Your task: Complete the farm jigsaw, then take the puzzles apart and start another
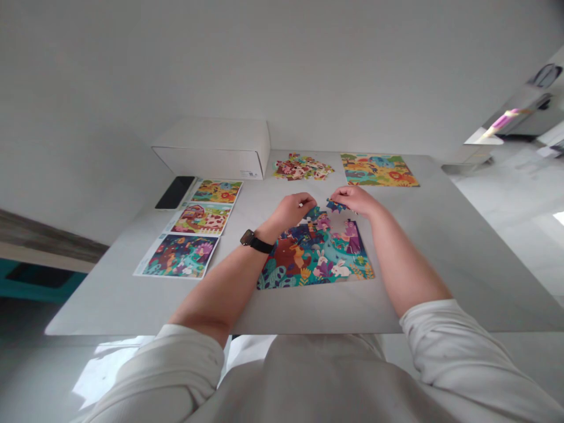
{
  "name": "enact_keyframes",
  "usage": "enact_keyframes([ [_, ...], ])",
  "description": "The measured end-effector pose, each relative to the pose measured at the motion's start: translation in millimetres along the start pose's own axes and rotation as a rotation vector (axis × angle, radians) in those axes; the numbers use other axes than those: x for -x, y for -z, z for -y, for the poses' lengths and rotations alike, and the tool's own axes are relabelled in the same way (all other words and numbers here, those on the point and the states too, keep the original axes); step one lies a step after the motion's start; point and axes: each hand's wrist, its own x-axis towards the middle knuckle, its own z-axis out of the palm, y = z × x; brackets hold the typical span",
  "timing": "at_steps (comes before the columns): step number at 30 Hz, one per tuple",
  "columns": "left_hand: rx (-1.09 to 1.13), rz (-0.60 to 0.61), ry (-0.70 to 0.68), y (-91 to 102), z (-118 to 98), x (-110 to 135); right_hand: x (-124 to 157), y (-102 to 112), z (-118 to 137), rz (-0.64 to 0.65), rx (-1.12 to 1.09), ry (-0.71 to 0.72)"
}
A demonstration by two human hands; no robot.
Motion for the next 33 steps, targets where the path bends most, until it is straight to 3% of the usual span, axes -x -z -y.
enact_keyframes([
  [3,0.004,0.074,0.006,8.9,-12,2,0,4,-5,0.088,0.176,-0.056],
  [5,-0.013,0.239,-0.017,11.2,-19,6,0,4,-5,0.133,0.329,-0.071],
  [8,-0.112,0.510,-0.062,8.0,-24,12,0,-4,1,0.035,0.494,0.022],
  [10,-0.256,0.508,-0.085,7.5,-23,14,0,-13,9,-0.002,0.523,0.119],
  [14,-0.470,0.327,-0.065,30.3,-9,11,2,-33,24,0.139,0.573,0.158],
  [16,-0.545,0.320,0.039,50.9,1,9,3,-40,28,0.169,0.612,0.131],
  [18,-0.650,0.403,0.163,69.7,8,10,3,-43,30,0.162,0.621,0.112],
  [21,-0.764,0.563,0.312,84.5,12,13,3,-42,31,0.142,0.601,0.082],
  [24,-0.802,0.661,0.357,84.1,7,16,3,-39,31,0.126,0.546,0.058],
  [29,-0.765,0.742,0.352,80.7,6,14,2,-30,29,0.149,0.254,0.029],
  [33,-0.657,0.728,0.330,87.3,13,15,3,-22,24,0.121,0.001,0.002],
])
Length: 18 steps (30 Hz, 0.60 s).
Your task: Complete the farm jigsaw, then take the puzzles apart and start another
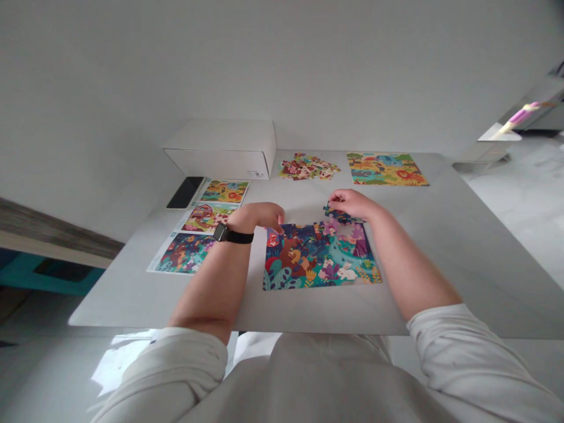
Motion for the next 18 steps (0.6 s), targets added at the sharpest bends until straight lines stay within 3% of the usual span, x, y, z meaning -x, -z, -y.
enact_keyframes([
  [4,0.147,0.003,-0.073,1.6,12,3,1,5,-4,0.019,-0.137,-0.017],
  [8,0.268,-0.022,-0.157,6.4,23,7,1,1,-1,0.038,0.115,0.003],
  [12,0.357,-0.042,-0.215,9.7,24,13,3,-21,16,-0.044,0.375,0.149],
  [18,0.413,-0.118,-0.239,3.5,12,5,10,-56,42,0.163,0.530,0.261],
])
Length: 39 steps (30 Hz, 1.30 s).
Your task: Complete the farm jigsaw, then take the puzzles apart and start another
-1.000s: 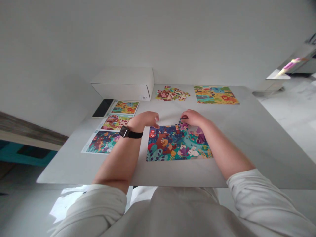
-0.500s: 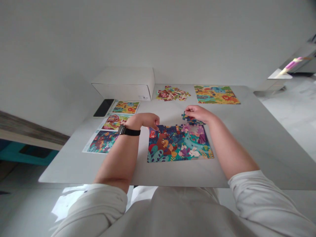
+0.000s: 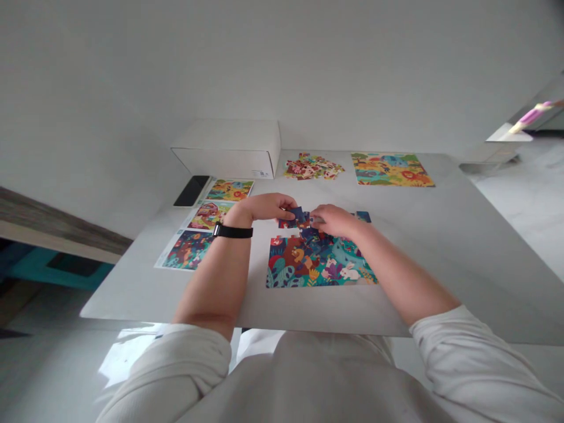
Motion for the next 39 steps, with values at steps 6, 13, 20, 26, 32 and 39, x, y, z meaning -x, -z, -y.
enact_keyframes([
  [6,-0.322,-0.189,0.219,-9.4,8,-16,2,-3,4,0.053,0.097,-0.015],
  [13,-0.408,-0.118,0.159,-17.8,6,-14,1,-5,2,0.055,0.034,-0.074],
  [20,-0.504,-0.120,0.210,-24.5,-4,-14,3,0,7,0.072,-0.015,-0.084],
  [26,-0.541,-0.176,0.308,-24.2,7,-13,1,-3,3,0.125,-0.097,-0.143],
  [32,-0.428,-0.303,0.230,-10.6,-3,1,0,0,-5,0.118,-0.265,-0.120],
  [39,-0.391,-0.196,0.122,-36.2,-14,45,-2,-1,-13,0.107,-0.445,-0.094],
])
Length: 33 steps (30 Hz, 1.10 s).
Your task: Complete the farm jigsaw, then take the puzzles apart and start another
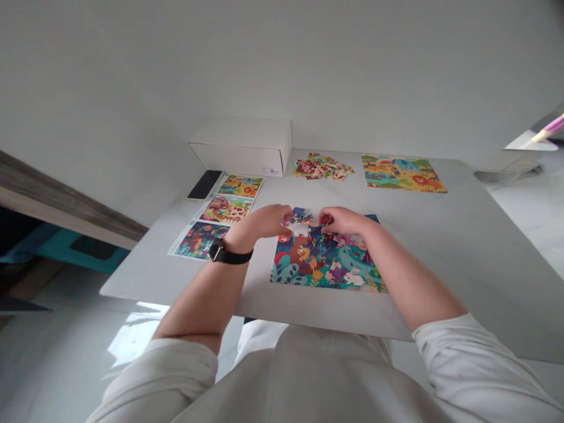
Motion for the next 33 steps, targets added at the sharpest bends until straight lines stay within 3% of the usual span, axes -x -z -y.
enact_keyframes([
  [3,-0.049,0.070,0.005,-21.2,5,15,-2,2,-6,-0.040,-0.121,0.002],
  [8,-0.044,0.035,0.008,-37.9,8,16,0,8,-11,-0.099,-0.238,-0.010],
  [14,0.018,0.018,0.021,-35.0,6,6,6,1,-1,0.015,0.035,0.018],
  [18,0.186,-0.095,0.052,-32.2,6,13,3,-9,6,-0.039,0.283,0.014],
  [22,0.431,-0.197,0.031,-32.4,11,19,-2,-16,7,-0.097,0.350,0.046],
  [26,0.569,-0.368,0.108,-37.4,17,15,-5,-14,2,-0.107,0.208,0.042],
  [29,0.388,-0.487,0.094,-41.8,16,18,-7,-10,-2,-0.069,0.008,0.078],
  [31,0.241,-0.425,0.043,-45.4,11,27,-7,-7,-5,-0.061,-0.144,0.112],
  [33,0.155,-0.260,0.017,-49.7,5,38,-8,-5,-7,-0.076,-0.263,0.123],
])
